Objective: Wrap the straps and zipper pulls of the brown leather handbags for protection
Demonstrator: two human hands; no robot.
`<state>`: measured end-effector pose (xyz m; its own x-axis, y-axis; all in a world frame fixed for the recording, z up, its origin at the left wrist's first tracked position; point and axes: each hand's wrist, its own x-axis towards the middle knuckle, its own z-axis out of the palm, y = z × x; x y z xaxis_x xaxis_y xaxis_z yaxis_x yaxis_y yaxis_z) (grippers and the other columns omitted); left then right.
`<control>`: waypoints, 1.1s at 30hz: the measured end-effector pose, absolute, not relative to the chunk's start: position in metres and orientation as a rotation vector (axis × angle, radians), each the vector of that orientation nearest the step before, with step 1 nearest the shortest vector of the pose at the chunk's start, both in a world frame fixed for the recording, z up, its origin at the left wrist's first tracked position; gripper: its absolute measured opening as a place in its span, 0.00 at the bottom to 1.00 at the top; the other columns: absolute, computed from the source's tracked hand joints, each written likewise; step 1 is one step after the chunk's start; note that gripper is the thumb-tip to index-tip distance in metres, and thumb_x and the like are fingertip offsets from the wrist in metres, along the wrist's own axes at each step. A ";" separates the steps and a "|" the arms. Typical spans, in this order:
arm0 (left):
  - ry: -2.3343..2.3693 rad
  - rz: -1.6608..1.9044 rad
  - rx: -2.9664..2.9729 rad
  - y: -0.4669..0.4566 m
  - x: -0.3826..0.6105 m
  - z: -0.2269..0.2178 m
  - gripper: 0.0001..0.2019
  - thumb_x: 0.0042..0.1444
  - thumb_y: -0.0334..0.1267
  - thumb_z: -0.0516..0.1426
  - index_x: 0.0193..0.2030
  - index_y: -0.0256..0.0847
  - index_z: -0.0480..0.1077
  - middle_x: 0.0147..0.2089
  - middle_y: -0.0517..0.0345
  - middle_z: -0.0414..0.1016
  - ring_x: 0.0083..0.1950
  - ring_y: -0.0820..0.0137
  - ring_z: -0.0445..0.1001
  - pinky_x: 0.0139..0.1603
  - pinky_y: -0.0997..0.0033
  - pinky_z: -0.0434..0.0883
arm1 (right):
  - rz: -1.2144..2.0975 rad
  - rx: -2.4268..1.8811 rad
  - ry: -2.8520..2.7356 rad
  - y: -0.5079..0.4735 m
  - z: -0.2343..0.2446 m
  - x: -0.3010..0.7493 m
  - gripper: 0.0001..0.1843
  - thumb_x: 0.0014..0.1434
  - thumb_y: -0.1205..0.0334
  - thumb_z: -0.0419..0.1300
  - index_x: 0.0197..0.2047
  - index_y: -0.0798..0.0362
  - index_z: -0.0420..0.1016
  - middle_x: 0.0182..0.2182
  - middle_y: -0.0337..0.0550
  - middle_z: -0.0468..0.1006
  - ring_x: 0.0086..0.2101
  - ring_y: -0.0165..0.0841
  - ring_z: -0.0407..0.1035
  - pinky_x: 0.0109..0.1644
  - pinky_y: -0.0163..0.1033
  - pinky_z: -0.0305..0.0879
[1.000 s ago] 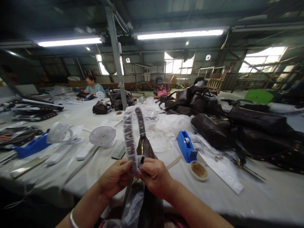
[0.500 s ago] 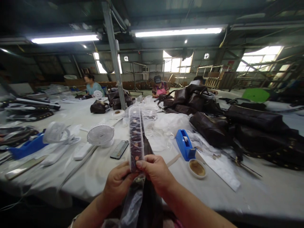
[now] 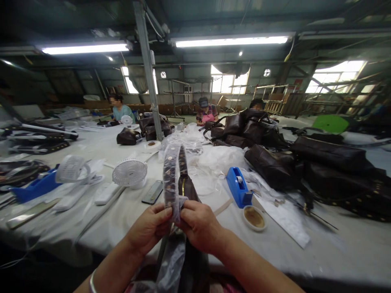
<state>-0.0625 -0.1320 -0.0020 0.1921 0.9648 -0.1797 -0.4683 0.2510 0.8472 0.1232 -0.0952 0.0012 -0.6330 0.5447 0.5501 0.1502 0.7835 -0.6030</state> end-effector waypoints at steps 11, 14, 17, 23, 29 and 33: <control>1.277 1.342 1.720 -0.146 -0.056 -0.006 0.07 0.59 0.39 0.61 0.36 0.42 0.81 0.35 0.53 0.79 0.38 0.65 0.74 0.42 0.69 0.69 | 1.634 -0.825 -1.310 -0.101 0.008 0.106 0.16 0.50 0.51 0.71 0.27 0.57 0.78 0.21 0.37 0.72 0.23 0.26 0.59 0.28 0.33 0.57; 1.087 1.210 1.416 -0.141 -0.065 -0.006 0.05 0.52 0.37 0.67 0.34 0.38 0.80 0.32 0.55 0.76 0.34 0.69 0.71 0.38 0.73 0.67 | 1.346 -0.787 -1.571 -0.104 0.006 0.108 0.12 0.54 0.55 0.68 0.29 0.56 0.78 0.26 0.40 0.75 0.28 0.31 0.66 0.33 0.35 0.62; 0.854 1.061 0.950 -0.132 -0.075 -0.006 0.15 0.45 0.43 0.70 0.29 0.34 0.75 0.20 0.66 0.60 0.21 0.81 0.53 0.22 0.79 0.54 | 0.911 -0.647 -1.943 -0.104 0.001 0.113 0.08 0.60 0.61 0.63 0.30 0.54 0.77 0.27 0.41 0.73 0.29 0.30 0.66 0.33 0.35 0.61; 0.794 1.098 0.754 -0.127 -0.070 -0.007 0.16 0.46 0.45 0.70 0.31 0.36 0.72 0.20 0.73 0.49 0.19 0.83 0.41 0.19 0.82 0.45 | 0.420 -0.491 -2.294 -0.096 -0.002 0.119 0.09 0.64 0.65 0.56 0.34 0.55 0.76 0.29 0.45 0.73 0.30 0.32 0.64 0.34 0.37 0.60; 1.102 1.270 1.396 -0.143 -0.064 0.004 0.09 0.55 0.42 0.65 0.35 0.38 0.81 0.32 0.54 0.77 0.35 0.67 0.73 0.40 0.70 0.69 | 1.499 -0.651 -1.786 -0.096 0.013 0.118 0.18 0.55 0.49 0.66 0.41 0.55 0.80 0.30 0.41 0.75 0.27 0.29 0.63 0.30 0.34 0.59; 1.200 1.303 1.801 -0.149 -0.062 -0.001 0.08 0.60 0.40 0.61 0.36 0.42 0.82 0.34 0.53 0.78 0.36 0.66 0.74 0.40 0.71 0.69 | 1.848 -0.786 -1.232 -0.102 0.008 0.108 0.16 0.50 0.51 0.70 0.29 0.58 0.79 0.19 0.34 0.68 0.18 0.20 0.47 0.22 0.31 0.41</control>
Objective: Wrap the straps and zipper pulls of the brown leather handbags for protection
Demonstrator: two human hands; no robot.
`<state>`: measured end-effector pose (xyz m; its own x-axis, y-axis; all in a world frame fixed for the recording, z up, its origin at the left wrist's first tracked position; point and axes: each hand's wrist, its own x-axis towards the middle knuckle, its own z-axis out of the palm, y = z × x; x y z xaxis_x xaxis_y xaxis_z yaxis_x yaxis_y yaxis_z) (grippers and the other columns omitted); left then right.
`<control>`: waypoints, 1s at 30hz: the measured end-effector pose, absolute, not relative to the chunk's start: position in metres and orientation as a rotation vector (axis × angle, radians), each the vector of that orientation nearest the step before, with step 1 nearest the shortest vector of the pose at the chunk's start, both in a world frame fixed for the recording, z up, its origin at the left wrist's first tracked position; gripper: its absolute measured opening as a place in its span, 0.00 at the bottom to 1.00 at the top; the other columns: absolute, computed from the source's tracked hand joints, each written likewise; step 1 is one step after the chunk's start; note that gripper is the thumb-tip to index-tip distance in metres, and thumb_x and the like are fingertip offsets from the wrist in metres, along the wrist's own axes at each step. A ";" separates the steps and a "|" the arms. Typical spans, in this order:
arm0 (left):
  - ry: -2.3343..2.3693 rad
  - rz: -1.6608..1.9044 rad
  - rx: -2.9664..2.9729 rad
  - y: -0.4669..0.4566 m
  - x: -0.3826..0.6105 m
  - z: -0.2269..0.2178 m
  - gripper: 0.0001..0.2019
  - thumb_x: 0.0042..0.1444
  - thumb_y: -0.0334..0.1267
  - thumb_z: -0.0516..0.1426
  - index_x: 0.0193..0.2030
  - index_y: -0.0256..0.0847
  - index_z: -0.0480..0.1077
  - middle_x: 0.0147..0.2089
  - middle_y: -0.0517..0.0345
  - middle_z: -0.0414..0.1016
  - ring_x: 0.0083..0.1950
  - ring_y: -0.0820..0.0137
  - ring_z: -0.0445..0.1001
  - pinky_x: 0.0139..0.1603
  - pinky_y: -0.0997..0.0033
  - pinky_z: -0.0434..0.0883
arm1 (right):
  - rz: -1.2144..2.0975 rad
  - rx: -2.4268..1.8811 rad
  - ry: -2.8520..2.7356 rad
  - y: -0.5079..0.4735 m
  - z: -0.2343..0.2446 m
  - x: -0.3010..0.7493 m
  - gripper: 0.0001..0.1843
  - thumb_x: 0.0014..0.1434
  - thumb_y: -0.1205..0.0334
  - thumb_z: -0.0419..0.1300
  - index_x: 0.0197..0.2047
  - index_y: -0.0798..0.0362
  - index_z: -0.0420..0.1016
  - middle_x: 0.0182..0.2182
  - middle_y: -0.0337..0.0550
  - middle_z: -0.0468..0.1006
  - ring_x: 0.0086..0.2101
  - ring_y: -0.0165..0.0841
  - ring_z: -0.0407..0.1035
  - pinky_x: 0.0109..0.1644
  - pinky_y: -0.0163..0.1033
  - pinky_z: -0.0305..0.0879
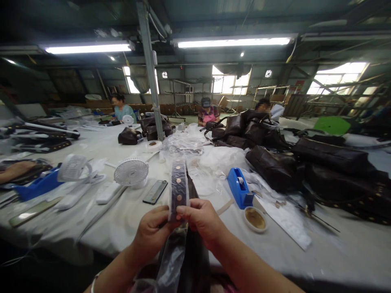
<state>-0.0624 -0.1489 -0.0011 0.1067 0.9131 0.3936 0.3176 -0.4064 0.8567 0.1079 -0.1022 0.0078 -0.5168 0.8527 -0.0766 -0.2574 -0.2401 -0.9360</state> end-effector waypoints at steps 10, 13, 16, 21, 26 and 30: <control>0.822 1.050 0.893 -0.128 -0.086 -0.005 0.22 0.47 0.56 0.67 0.29 0.36 0.70 0.18 0.71 0.50 0.19 0.82 0.43 0.19 0.79 0.45 | 0.845 -0.599 -2.106 -0.107 0.006 0.110 0.09 0.60 0.64 0.61 0.28 0.55 0.76 0.26 0.40 0.71 0.28 0.29 0.62 0.32 0.35 0.56; 0.855 1.062 0.887 -0.124 -0.082 -0.005 0.22 0.45 0.53 0.68 0.28 0.36 0.68 0.19 0.71 0.51 0.19 0.82 0.43 0.18 0.79 0.44 | 0.591 -0.536 -2.272 -0.101 -0.002 0.113 0.12 0.62 0.65 0.57 0.26 0.55 0.72 0.25 0.39 0.67 0.26 0.28 0.58 0.30 0.36 0.52; 0.902 1.149 0.924 -0.127 -0.075 -0.001 0.19 0.45 0.49 0.70 0.30 0.34 0.72 0.21 0.65 0.62 0.21 0.80 0.54 0.21 0.79 0.53 | 0.791 -0.596 -2.210 -0.096 0.000 0.116 0.10 0.61 0.58 0.60 0.29 0.54 0.73 0.29 0.41 0.69 0.29 0.30 0.60 0.33 0.36 0.54; 1.242 1.212 1.560 -0.138 -0.069 0.003 0.09 0.57 0.41 0.62 0.31 0.37 0.77 0.30 0.57 0.75 0.33 0.69 0.71 0.36 0.71 0.66 | 1.762 -0.772 -1.574 -0.093 0.009 0.113 0.24 0.54 0.39 0.64 0.32 0.56 0.76 0.19 0.31 0.60 0.20 0.24 0.48 0.24 0.33 0.48; 1.710 1.118 2.156 -0.148 -0.055 -0.011 0.09 0.62 0.35 0.52 0.34 0.39 0.73 0.33 0.50 0.75 0.36 0.62 0.74 0.38 0.65 0.66 | 1.676 -0.907 -1.320 -0.098 0.004 0.095 0.21 0.46 0.48 0.72 0.31 0.59 0.79 0.23 0.38 0.72 0.24 0.27 0.61 0.30 0.35 0.58; 1.769 1.023 2.081 -0.152 -0.056 -0.002 0.09 0.61 0.35 0.52 0.36 0.39 0.73 0.35 0.47 0.74 0.37 0.60 0.72 0.38 0.64 0.65 | 1.466 -0.901 -1.437 -0.103 0.003 0.093 0.14 0.50 0.53 0.70 0.30 0.57 0.80 0.26 0.40 0.75 0.29 0.33 0.66 0.36 0.38 0.63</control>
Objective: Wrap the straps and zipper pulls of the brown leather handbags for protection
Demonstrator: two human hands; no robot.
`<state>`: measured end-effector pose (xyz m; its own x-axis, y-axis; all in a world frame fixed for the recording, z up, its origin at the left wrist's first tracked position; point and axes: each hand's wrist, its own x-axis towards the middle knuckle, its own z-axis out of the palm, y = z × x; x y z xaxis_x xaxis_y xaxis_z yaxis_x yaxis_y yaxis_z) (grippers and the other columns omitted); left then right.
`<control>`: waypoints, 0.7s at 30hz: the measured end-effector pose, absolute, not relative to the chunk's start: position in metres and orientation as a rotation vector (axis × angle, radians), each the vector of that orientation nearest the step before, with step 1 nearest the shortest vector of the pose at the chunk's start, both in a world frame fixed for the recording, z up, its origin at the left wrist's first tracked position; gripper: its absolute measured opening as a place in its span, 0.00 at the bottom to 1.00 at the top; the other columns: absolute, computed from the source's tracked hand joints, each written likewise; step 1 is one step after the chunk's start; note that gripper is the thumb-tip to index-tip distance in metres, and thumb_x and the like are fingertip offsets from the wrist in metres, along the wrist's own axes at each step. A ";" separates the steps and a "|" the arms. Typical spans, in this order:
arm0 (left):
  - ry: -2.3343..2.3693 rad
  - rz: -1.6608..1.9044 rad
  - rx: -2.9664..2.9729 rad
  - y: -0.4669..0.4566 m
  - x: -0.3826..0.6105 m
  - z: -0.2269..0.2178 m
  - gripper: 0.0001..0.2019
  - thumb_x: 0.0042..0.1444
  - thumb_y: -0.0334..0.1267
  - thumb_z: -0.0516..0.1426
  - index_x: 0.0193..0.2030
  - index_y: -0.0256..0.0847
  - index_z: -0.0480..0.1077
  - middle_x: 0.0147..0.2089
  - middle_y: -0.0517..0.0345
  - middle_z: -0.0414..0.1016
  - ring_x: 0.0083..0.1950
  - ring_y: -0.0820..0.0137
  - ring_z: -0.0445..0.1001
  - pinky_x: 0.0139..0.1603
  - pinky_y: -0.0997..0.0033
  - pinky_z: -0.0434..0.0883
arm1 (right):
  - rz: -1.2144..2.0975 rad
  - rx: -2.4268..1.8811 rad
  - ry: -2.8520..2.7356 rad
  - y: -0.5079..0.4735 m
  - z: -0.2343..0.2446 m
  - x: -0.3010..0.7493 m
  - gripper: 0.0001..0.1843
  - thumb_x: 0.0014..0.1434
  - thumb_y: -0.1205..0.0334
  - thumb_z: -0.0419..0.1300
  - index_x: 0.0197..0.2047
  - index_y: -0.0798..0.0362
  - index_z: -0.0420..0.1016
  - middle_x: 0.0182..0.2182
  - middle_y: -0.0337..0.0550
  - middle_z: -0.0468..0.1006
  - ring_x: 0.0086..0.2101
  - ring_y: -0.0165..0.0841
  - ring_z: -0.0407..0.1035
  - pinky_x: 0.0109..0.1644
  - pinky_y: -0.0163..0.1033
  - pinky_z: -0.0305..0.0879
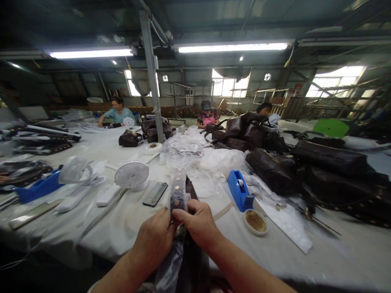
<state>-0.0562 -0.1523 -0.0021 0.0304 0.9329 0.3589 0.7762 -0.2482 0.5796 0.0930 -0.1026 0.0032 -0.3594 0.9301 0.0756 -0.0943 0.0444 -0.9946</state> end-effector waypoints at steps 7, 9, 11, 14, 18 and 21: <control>0.953 0.943 0.942 -0.128 -0.081 0.015 0.23 0.48 0.56 0.65 0.31 0.34 0.71 0.21 0.69 0.55 0.20 0.82 0.44 0.20 0.78 0.44 | 0.975 -0.722 -1.926 -0.095 -0.007 0.106 0.08 0.57 0.58 0.66 0.33 0.53 0.82 0.30 0.42 0.76 0.32 0.34 0.69 0.38 0.38 0.65; 0.985 0.975 0.847 -0.122 -0.079 0.010 0.23 0.45 0.56 0.67 0.31 0.35 0.69 0.22 0.70 0.55 0.19 0.83 0.41 0.19 0.79 0.43 | 0.845 -0.656 -2.060 -0.090 -0.012 0.107 0.07 0.58 0.59 0.65 0.35 0.53 0.82 0.30 0.43 0.75 0.32 0.33 0.69 0.37 0.37 0.65; 1.028 1.024 0.845 -0.119 -0.075 0.004 0.23 0.43 0.55 0.68 0.31 0.36 0.69 0.23 0.68 0.60 0.19 0.84 0.43 0.19 0.79 0.44 | 0.809 -0.621 -2.123 -0.086 -0.015 0.109 0.07 0.59 0.59 0.63 0.36 0.53 0.81 0.33 0.44 0.75 0.34 0.34 0.69 0.39 0.38 0.65; 1.103 1.107 0.892 -0.121 -0.069 0.002 0.21 0.44 0.53 0.68 0.29 0.35 0.70 0.24 0.63 0.67 0.19 0.82 0.51 0.19 0.78 0.48 | 1.106 -0.623 -2.054 -0.079 -0.013 0.112 0.12 0.58 0.53 0.65 0.36 0.54 0.79 0.33 0.43 0.74 0.35 0.34 0.68 0.40 0.37 0.64; 1.215 1.207 1.067 -0.128 -0.067 0.006 0.15 0.49 0.46 0.67 0.27 0.34 0.75 0.27 0.58 0.74 0.29 0.73 0.67 0.31 0.75 0.62 | 1.786 -0.818 -1.537 -0.070 -0.004 0.110 0.28 0.56 0.35 0.60 0.27 0.54 0.67 0.18 0.29 0.58 0.19 0.23 0.48 0.22 0.31 0.45; 1.428 1.169 1.414 -0.133 -0.063 0.007 0.13 0.57 0.45 0.61 0.30 0.36 0.76 0.28 0.57 0.75 0.32 0.68 0.70 0.34 0.71 0.63 | 1.952 -0.963 -1.327 -0.067 0.002 0.102 0.31 0.49 0.31 0.63 0.25 0.52 0.63 0.15 0.25 0.53 0.17 0.21 0.39 0.20 0.32 0.33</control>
